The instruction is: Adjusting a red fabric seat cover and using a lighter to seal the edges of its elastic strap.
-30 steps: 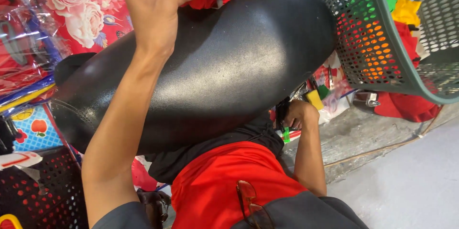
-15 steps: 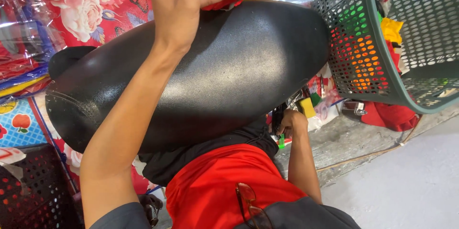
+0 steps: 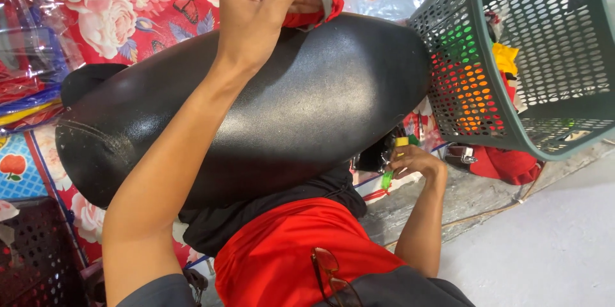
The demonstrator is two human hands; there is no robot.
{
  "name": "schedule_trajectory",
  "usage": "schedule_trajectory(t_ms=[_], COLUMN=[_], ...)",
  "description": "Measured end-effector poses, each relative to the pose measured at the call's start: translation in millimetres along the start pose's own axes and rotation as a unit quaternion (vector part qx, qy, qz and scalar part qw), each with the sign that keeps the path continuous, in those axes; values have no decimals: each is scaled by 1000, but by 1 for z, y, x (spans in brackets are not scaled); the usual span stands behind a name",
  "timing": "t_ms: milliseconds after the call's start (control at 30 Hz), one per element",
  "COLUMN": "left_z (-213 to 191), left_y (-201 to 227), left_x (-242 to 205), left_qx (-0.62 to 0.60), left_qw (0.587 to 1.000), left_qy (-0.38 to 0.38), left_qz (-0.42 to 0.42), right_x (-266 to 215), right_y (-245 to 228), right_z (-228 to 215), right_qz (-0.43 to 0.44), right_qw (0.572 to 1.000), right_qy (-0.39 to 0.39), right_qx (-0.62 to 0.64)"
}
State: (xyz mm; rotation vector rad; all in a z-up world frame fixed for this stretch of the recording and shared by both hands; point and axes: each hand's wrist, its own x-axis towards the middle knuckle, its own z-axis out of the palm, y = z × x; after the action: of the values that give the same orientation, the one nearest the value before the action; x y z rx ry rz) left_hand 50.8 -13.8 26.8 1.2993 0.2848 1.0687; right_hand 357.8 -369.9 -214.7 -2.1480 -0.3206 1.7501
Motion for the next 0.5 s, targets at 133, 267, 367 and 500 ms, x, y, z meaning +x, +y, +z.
schedule_trajectory(t_ms=[133, 267, 367, 500], left_z=[0, -3, -3, -3], left_y=[0, -3, -3, -2], left_x=[-1, 1, 0, -1], left_qx=[17, 22, 23, 40], left_qw=[1000, 1000, 1000, 999], left_qy=[-7, -11, -6, -9], left_qz=[11, 4, -8, -9], right_x=[-2, 1, -9, -18], right_y=[-1, -3, -9, -3], right_z=[5, 14, 6, -19], right_qz=[14, 33, 46, 42], right_qw=[993, 996, 991, 984], right_qy=[33, 26, 20, 47], right_qx=[-112, -75, -127, -169])
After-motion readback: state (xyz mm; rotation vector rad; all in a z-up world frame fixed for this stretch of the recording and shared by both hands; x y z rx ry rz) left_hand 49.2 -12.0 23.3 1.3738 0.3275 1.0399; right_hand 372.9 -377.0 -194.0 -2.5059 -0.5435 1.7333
